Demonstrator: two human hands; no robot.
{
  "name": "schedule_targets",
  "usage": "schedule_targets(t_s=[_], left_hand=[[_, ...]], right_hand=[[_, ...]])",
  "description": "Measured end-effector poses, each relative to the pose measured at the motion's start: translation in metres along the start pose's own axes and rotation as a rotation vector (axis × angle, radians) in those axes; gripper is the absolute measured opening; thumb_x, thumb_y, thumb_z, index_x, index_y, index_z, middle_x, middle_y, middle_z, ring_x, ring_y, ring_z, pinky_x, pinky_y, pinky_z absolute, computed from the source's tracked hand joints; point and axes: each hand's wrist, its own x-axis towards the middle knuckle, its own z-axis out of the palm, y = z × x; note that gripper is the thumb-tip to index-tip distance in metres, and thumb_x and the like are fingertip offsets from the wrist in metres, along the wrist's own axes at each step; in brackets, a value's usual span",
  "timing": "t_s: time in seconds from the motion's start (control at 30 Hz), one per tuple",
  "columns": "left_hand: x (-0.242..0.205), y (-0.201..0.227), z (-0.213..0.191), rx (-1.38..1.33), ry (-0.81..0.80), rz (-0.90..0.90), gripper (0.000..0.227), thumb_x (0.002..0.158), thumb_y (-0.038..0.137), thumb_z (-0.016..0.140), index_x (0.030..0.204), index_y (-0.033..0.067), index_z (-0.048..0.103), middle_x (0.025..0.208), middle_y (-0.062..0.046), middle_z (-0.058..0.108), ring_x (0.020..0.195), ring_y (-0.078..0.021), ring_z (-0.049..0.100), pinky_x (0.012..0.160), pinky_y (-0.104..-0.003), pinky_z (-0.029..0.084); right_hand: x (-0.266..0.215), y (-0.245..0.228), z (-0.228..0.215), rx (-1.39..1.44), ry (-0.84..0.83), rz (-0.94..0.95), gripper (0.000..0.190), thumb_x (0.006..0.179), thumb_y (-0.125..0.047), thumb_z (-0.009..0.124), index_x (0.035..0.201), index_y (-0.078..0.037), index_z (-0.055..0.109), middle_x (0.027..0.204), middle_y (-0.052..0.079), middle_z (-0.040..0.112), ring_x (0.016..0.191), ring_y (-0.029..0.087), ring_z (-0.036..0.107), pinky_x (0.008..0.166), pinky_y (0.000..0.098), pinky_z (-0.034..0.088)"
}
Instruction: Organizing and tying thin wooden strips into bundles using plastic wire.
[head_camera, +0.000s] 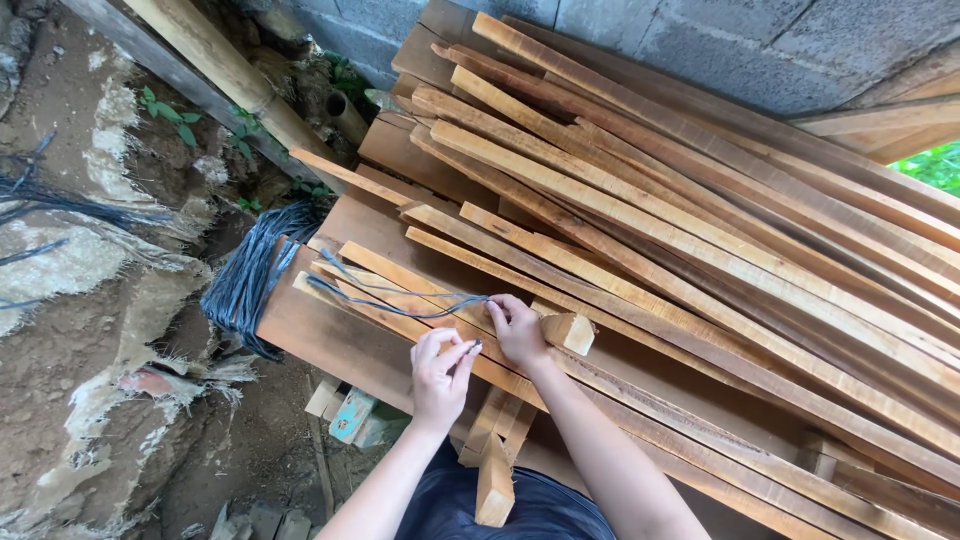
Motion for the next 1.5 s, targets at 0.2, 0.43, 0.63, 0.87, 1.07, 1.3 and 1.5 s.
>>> schedule_targets(t_s=[0.2, 0.43, 0.63, 0.87, 1.07, 1.3, 1.5], left_hand=[[-0.009, 0.023, -0.012, -0.160, 0.009, 0.016, 0.002, 0.084, 0.008, 0.082, 0.085, 0.0090, 0.080, 0.086, 0.000, 0.059, 0.094, -0.0237, 0.066, 0.086, -0.034, 0.052], [0.027, 0.010, 0.005, -0.029, -0.085, 0.166, 0.006, 0.084, 0.012, 0.082, 0.090, 0.0130, 0.079, 0.093, -0.004, 0.065, 0.112, -0.0312, 0.065, 0.091, -0.047, 0.049], [0.068, -0.060, 0.075, 0.193, -0.352, 0.034, 0.010, 0.092, 0.028, 0.076, 0.091, 0.0197, 0.080, 0.102, 0.005, 0.071, 0.113, -0.0213, 0.063, 0.109, -0.049, 0.035], [0.069, -0.050, 0.065, 0.146, -0.430, 0.031, 0.010, 0.091, 0.033, 0.075, 0.092, 0.0250, 0.079, 0.102, 0.009, 0.071, 0.107, -0.0172, 0.066, 0.110, -0.045, 0.036], [0.062, -0.010, 0.026, -0.101, -0.244, 0.054, 0.003, 0.088, 0.020, 0.080, 0.088, 0.0170, 0.080, 0.096, 0.005, 0.069, 0.108, -0.0194, 0.067, 0.100, -0.038, 0.044], [0.097, -0.022, 0.057, 0.056, -0.333, 0.083, 0.007, 0.090, 0.025, 0.077, 0.087, 0.0189, 0.079, 0.094, 0.007, 0.071, 0.089, -0.0207, 0.072, 0.084, -0.038, 0.052], [0.097, -0.070, 0.091, 0.151, -0.548, -0.157, 0.015, 0.093, 0.035, 0.071, 0.096, 0.0240, 0.080, 0.106, 0.008, 0.072, 0.091, -0.0247, 0.074, 0.078, -0.042, 0.060]], right_hand=[[0.001, -0.006, -0.003, -0.110, -0.004, -0.097, 0.013, 0.102, -0.019, 0.061, 0.102, -0.014, 0.073, 0.094, 0.009, 0.072, 0.091, 0.031, 0.071, 0.079, 0.0403, 0.058], [0.000, 0.005, 0.000, -0.086, 0.002, -0.214, 0.011, 0.100, -0.015, 0.064, 0.097, -0.018, 0.075, 0.092, 0.002, 0.074, 0.092, 0.026, 0.071, 0.083, 0.0378, 0.057], [-0.005, 0.001, -0.005, -0.025, -0.044, -0.144, 0.005, 0.095, -0.015, 0.066, 0.096, -0.012, 0.070, 0.089, 0.011, 0.069, 0.093, 0.034, 0.068, 0.081, 0.0438, 0.056], [-0.002, 0.013, 0.001, 0.020, 0.037, -0.166, 0.005, 0.095, -0.008, 0.065, 0.094, -0.007, 0.069, 0.086, 0.016, 0.070, 0.088, 0.037, 0.070, 0.079, 0.0422, 0.057], [0.002, 0.002, -0.004, 0.018, -0.056, -0.009, 0.023, 0.085, -0.001, 0.061, 0.102, -0.012, 0.073, 0.102, 0.010, 0.073, 0.101, 0.032, 0.070, 0.088, 0.0397, 0.056], [0.001, -0.015, -0.007, -0.072, -0.126, 0.102, 0.008, 0.090, -0.014, 0.064, 0.096, -0.016, 0.069, 0.097, 0.009, 0.069, 0.100, 0.031, 0.068, 0.084, 0.0404, 0.055], [-0.001, 0.005, -0.004, 0.085, -0.062, -0.018, 0.008, 0.091, -0.010, 0.066, 0.086, -0.013, 0.070, 0.078, 0.008, 0.067, 0.086, 0.030, 0.068, 0.080, 0.0387, 0.055]])
